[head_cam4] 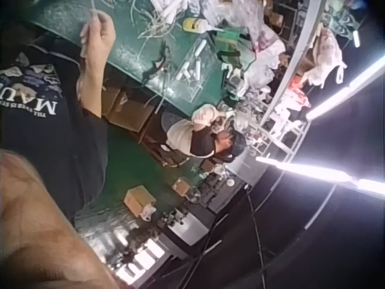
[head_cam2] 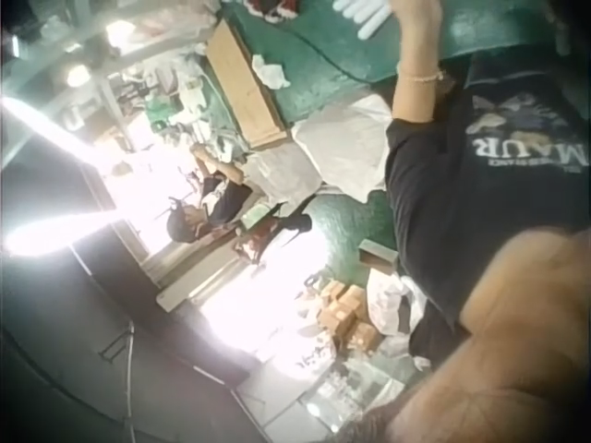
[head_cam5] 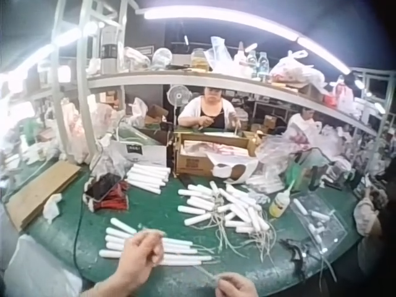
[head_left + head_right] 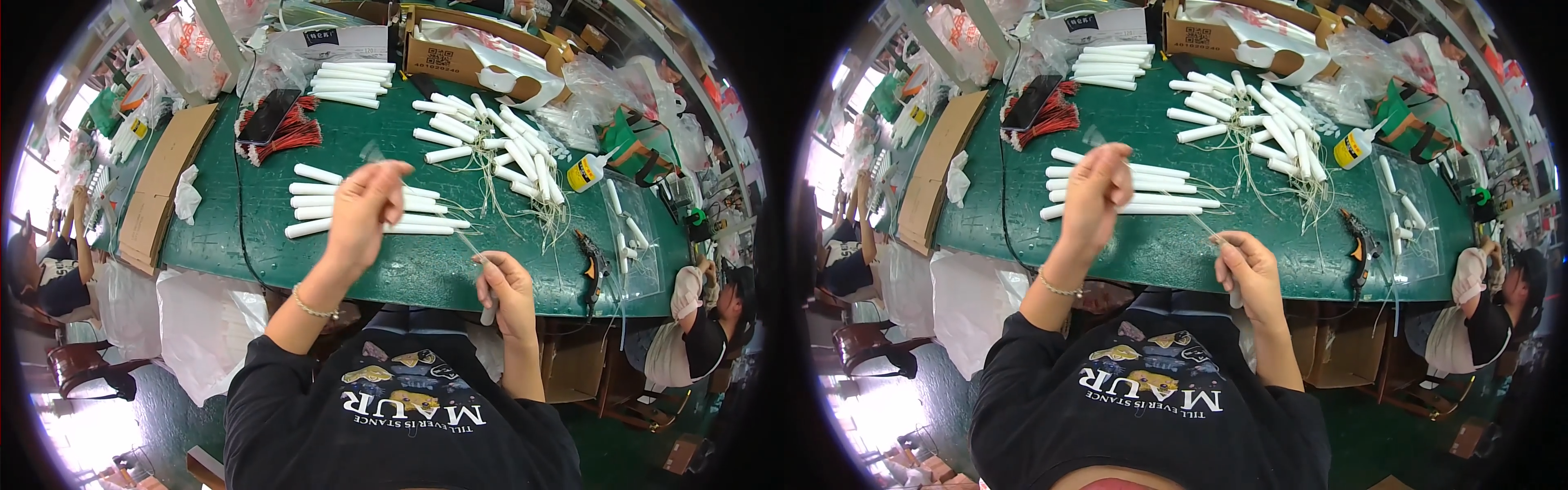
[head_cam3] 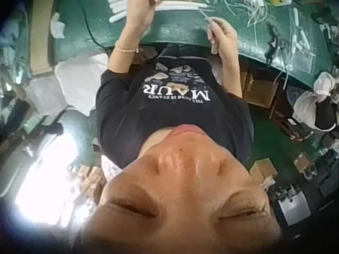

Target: The worker is manually assembling small white cylindrical components with long thin wires attached.

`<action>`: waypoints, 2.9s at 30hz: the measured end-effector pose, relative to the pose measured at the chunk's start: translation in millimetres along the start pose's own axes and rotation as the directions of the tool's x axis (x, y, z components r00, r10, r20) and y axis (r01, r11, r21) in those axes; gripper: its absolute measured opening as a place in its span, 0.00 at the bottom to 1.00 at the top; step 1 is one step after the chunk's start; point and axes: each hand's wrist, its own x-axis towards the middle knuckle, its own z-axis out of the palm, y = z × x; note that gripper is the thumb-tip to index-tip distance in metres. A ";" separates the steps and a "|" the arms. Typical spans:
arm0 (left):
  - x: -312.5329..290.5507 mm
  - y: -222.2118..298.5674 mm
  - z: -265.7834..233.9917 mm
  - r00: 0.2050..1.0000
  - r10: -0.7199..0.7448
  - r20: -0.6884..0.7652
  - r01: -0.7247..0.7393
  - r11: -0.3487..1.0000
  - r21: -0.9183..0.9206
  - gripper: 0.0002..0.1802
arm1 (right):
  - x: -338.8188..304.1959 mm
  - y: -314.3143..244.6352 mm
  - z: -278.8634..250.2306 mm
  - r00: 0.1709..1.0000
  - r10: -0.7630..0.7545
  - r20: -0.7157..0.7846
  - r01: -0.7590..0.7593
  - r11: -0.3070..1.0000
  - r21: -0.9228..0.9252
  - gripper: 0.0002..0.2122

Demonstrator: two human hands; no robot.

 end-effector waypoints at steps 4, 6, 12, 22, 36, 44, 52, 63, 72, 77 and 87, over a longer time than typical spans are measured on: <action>4.6 10.2 -14.4 0.989 -0.141 -0.034 0.140 0.989 -0.050 0.15 | -8.3 4.2 -9.9 0.992 0.076 0.098 -0.083 0.995 0.064 0.12; 7.4 9.0 -17.1 0.990 -0.140 -0.024 0.140 0.990 -0.017 0.15 | -8.8 11.4 -14.7 0.988 0.095 0.124 -0.106 0.991 0.086 0.13; 31.1 3.8 -38.9 0.961 -0.268 0.061 0.251 0.946 0.204 0.16 | -3.8 21.2 -18.5 0.990 0.098 0.100 -0.122 0.953 0.276 0.13; 196.0 -24.7 -126.5 0.959 -0.055 0.279 -0.281 -0.027 0.959 0.16 | 10.6 26.7 -20.1 0.990 0.122 -0.070 -0.088 0.923 0.375 0.12; 184.4 -3.3 -75.7 0.613 0.288 0.736 -0.567 -0.489 0.663 0.11 | 18.9 -24.9 -5.0 0.995 -0.023 -0.092 0.061 0.899 0.433 0.13; 18.7 41.0 4.3 0.851 0.376 0.367 -0.485 0.291 0.825 0.14 | -1.5 -74.8 -4.4 0.932 -0.356 -0.067 0.337 0.784 0.522 0.13; -35.9 34.0 -7.0 0.969 0.166 0.182 -0.246 0.628 0.739 0.17 | -16.3 -69.5 6.2 0.885 -0.454 0.106 0.340 0.784 0.520 0.13; -45.2 23.4 -18.2 0.987 0.053 0.152 -0.143 0.731 0.667 0.18 | -25.0 -70.2 2.4 0.894 -0.445 0.056 0.348 0.767 0.539 0.14; -49.2 21.0 -19.8 0.983 -0.024 0.181 -0.103 0.748 0.656 0.17 | -13.5 -77.6 10.6 0.894 -0.447 0.029 0.350 0.738 0.577 0.14; -51.2 22.1 -18.0 0.978 -0.083 0.190 -0.058 0.769 0.636 0.17 | -9.1 -79.5 11.5 0.879 -0.474 0.051 0.361 0.730 0.580 0.14; -53.9 22.9 -22.0 0.973 -0.099 0.209 -0.049 0.794 0.606 0.18 | -2.6 -77.5 15.8 0.911 -0.412 0.020 0.322 0.742 0.587 0.14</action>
